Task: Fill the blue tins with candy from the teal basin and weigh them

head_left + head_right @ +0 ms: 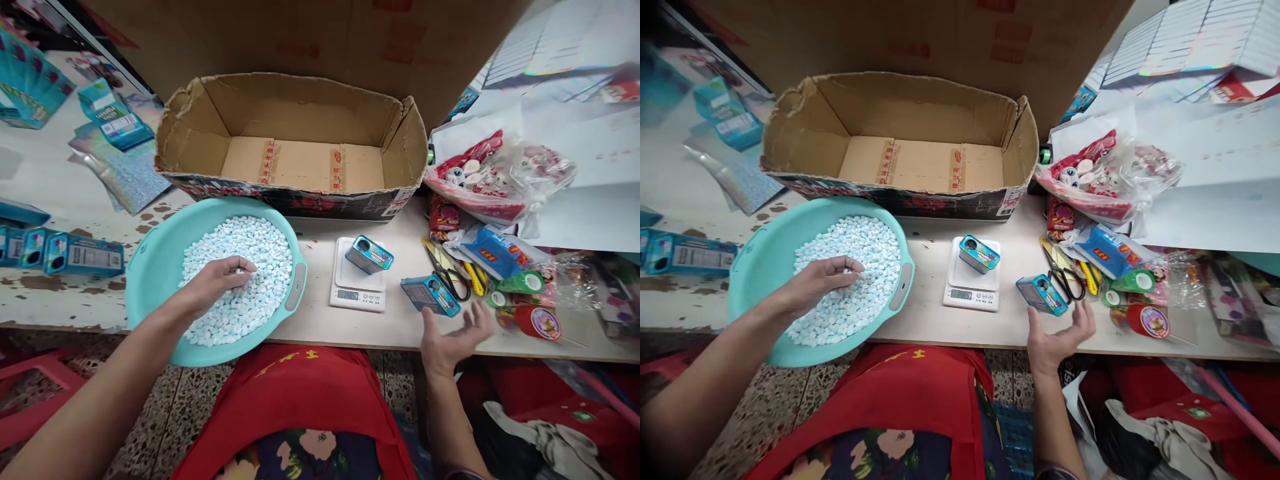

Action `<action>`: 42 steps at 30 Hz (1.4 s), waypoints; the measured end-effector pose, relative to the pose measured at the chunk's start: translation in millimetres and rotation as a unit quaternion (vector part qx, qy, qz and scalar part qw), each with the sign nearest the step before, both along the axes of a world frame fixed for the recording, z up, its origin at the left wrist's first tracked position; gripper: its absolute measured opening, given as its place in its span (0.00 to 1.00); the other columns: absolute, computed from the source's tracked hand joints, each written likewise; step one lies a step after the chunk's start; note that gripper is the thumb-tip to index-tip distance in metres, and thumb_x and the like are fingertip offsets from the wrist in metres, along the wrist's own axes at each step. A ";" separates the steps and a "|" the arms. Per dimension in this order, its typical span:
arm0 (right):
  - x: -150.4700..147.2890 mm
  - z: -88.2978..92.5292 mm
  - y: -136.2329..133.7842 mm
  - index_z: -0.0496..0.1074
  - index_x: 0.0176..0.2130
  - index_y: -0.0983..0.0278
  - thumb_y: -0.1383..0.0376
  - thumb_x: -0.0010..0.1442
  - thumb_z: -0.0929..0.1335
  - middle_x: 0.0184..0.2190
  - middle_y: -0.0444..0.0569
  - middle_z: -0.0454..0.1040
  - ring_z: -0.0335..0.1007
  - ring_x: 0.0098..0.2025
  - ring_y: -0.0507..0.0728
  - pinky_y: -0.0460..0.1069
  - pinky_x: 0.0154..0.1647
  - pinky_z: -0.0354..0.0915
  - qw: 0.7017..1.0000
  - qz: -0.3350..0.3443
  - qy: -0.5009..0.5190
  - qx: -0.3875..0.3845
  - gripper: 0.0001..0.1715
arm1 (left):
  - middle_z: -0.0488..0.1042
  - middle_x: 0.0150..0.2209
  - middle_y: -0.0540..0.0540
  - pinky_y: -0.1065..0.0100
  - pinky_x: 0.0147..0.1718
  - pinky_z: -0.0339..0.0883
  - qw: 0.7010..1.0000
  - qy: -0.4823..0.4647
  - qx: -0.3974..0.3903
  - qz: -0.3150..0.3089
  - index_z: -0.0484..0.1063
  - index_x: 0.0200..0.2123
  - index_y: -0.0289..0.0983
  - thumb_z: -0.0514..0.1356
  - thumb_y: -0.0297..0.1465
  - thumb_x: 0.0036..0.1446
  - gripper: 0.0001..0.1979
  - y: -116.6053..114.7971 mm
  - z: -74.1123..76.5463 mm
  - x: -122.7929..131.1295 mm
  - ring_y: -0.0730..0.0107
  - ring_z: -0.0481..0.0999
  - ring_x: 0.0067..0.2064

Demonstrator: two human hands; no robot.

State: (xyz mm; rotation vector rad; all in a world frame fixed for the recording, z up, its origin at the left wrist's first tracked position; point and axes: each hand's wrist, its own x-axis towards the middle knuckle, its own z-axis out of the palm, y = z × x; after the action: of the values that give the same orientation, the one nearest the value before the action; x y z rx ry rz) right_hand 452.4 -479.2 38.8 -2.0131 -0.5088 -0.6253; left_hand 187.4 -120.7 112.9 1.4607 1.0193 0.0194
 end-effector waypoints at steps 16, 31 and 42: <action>-14.4 39.5 59.7 0.72 0.44 0.60 0.67 0.58 0.72 0.39 0.49 0.77 0.74 0.43 0.58 0.58 0.47 0.71 0.983 0.173 -0.041 -0.036 0.12 | 0.74 0.33 0.44 0.68 0.32 0.58 0.778 -0.086 0.424 -0.456 0.75 0.32 0.36 0.54 0.20 0.53 0.10 -65.3 50.6 211.5 0.64 0.71 0.35; -6.4 45.4 33.4 0.75 0.39 0.60 0.65 0.58 0.72 0.36 0.48 0.78 0.76 0.40 0.57 0.56 0.47 0.71 0.994 0.099 -0.017 -0.032 0.07 | 0.76 0.36 0.43 0.65 0.38 0.62 0.889 0.067 0.416 -0.182 0.74 0.32 0.40 0.58 0.38 0.53 0.08 1.9 44.6 85.4 0.56 0.72 0.38; -2.2 44.7 40.1 0.76 0.38 0.62 0.61 0.58 0.72 0.35 0.48 0.78 0.76 0.40 0.58 0.56 0.47 0.71 0.996 0.091 0.024 0.006 0.08 | 0.75 0.26 0.47 0.71 0.26 0.57 0.953 0.114 0.193 -0.205 0.76 0.26 0.41 0.64 0.40 0.46 0.08 -6.7 0.3 -2.3 0.64 0.68 0.27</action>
State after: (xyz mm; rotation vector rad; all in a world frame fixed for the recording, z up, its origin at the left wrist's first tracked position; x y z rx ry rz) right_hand 450.1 -439.1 83.6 -1.9390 -0.6492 -0.4661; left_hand 185.1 -127.5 113.3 2.0514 0.9077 -0.2673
